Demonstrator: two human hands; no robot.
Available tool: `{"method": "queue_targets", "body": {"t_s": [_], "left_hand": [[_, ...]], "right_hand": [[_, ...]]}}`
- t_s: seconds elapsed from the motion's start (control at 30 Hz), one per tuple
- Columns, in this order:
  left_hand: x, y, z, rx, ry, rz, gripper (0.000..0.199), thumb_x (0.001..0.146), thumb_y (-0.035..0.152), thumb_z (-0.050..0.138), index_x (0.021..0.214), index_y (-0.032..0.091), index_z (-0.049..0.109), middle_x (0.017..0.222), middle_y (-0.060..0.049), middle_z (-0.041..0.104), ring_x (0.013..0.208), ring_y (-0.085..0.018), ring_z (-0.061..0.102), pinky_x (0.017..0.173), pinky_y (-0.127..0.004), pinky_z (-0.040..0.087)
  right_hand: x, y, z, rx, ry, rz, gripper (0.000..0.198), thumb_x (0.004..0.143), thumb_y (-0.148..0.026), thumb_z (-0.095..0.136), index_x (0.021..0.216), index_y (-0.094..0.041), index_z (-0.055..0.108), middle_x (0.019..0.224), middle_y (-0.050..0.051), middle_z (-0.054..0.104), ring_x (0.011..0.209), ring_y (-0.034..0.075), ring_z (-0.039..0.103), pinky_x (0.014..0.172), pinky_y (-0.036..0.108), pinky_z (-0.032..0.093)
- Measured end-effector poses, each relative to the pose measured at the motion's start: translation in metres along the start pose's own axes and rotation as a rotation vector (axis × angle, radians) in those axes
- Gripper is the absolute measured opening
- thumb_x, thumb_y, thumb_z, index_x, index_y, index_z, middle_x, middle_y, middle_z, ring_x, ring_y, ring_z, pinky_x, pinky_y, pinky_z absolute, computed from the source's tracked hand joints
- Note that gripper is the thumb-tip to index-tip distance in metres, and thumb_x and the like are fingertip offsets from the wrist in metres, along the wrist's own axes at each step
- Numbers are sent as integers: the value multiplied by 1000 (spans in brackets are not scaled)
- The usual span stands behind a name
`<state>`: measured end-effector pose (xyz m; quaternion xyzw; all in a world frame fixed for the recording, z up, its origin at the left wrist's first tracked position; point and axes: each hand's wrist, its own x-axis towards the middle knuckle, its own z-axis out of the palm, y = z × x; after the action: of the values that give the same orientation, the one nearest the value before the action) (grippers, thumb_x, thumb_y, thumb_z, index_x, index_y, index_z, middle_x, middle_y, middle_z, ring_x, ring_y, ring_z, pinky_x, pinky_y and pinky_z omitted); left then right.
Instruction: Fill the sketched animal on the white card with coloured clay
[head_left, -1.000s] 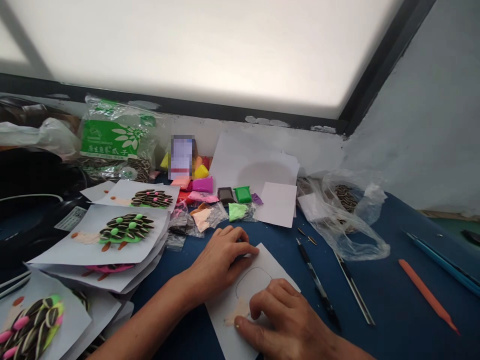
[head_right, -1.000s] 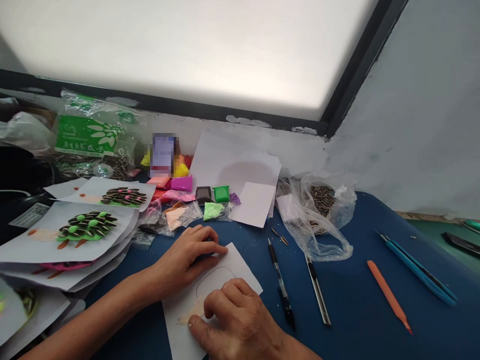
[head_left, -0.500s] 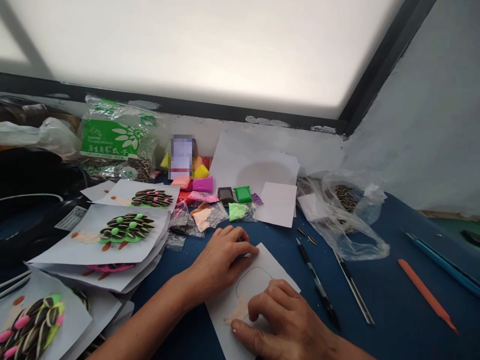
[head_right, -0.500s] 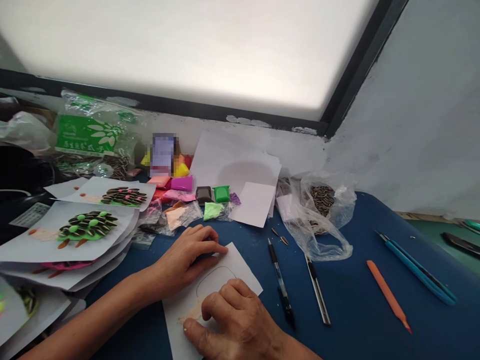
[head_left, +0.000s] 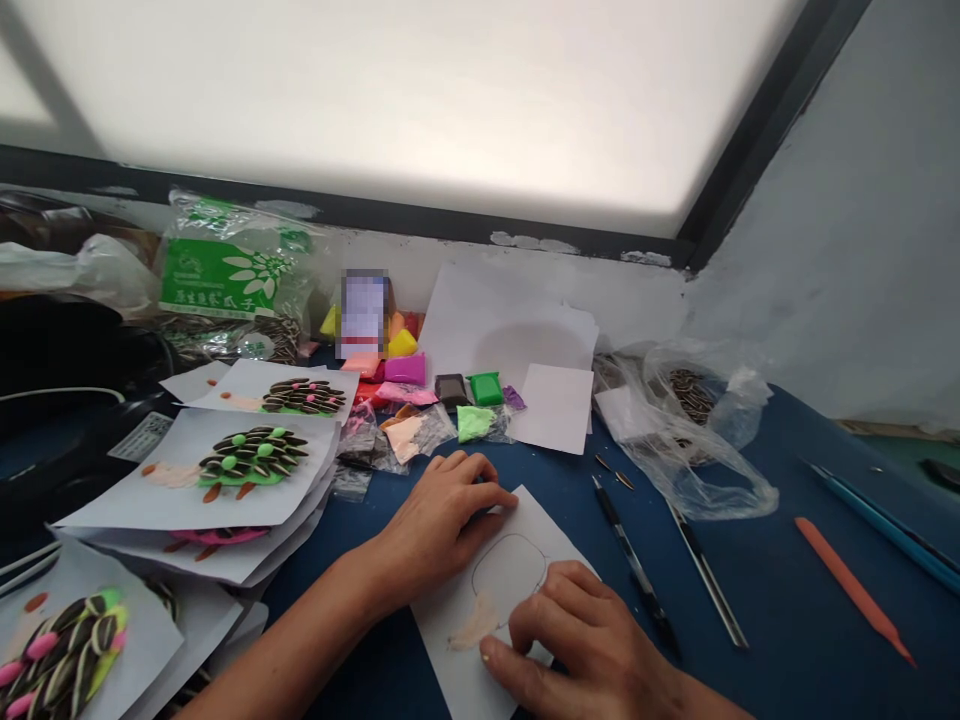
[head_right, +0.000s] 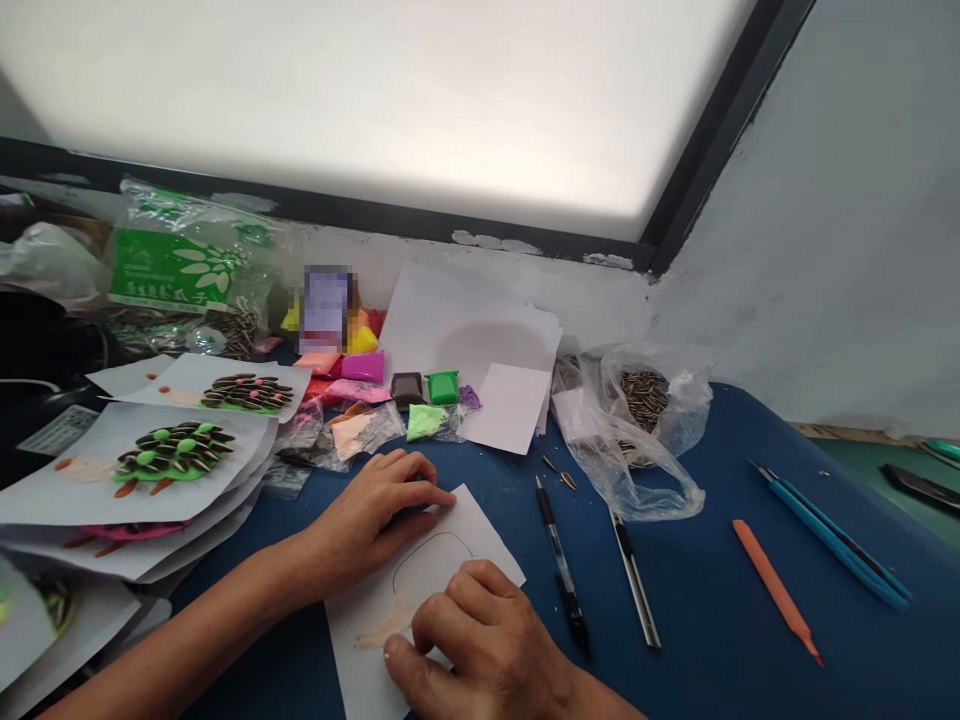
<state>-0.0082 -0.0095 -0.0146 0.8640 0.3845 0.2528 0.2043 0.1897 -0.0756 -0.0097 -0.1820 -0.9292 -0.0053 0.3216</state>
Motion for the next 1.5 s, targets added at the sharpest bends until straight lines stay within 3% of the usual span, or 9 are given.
{"method": "queue_targets", "body": {"t_s": [0.33, 0.6, 0.77, 0.9, 1.4, 1.5], "left_hand": [[-1, -1, 1, 3, 6, 5, 22, 94, 15, 57, 109, 24, 71, 102, -5, 62, 94, -21, 53, 83, -39, 39], [0, -1, 0, 0, 3, -8, 21, 92, 15, 57, 108, 24, 68, 101, -4, 62, 93, -22, 54, 83, -38, 40], [0, -1, 1, -22, 22, -26, 17, 90, 14, 59, 103, 22, 66, 101, -4, 62, 93, -21, 54, 81, -37, 40], [0, 0, 1, -18, 16, -23, 17, 91, 14, 59, 101, 23, 69, 99, -3, 62, 92, -21, 55, 81, -36, 39], [0, 1, 1, 6, 6, -20, 16, 92, 13, 57, 99, 22, 68, 99, -3, 62, 91, -21, 55, 83, -38, 40], [0, -1, 2, 5, 20, -8, 16, 91, 14, 57, 99, 23, 68, 98, -3, 62, 91, -21, 55, 83, -37, 41]], "right_hand": [[-2, 2, 7, -34, 23, -20, 23, 94, -9, 43, 95, -13, 65, 73, 4, 57, 62, 16, 45, 63, 31, 38], [-1, 4, 9, -104, 52, 21, 28, 77, -3, 44, 91, -13, 66, 70, 3, 56, 60, 16, 41, 61, 32, 36], [-6, 7, 9, -59, 114, 105, 37, 75, -6, 43, 105, -12, 64, 79, 6, 55, 67, 19, 44, 63, 33, 33], [-6, 7, 6, -46, 19, 188, 35, 76, -10, 45, 104, -13, 65, 86, 8, 55, 73, 21, 46, 69, 35, 35], [-2, 1, 6, -132, -111, 109, 35, 76, -10, 48, 107, -10, 65, 87, 10, 59, 78, 23, 48, 78, 40, 40], [-1, 1, 3, -85, -150, 151, 34, 77, -11, 48, 107, -11, 65, 87, 10, 59, 78, 23, 48, 76, 39, 41]]}}
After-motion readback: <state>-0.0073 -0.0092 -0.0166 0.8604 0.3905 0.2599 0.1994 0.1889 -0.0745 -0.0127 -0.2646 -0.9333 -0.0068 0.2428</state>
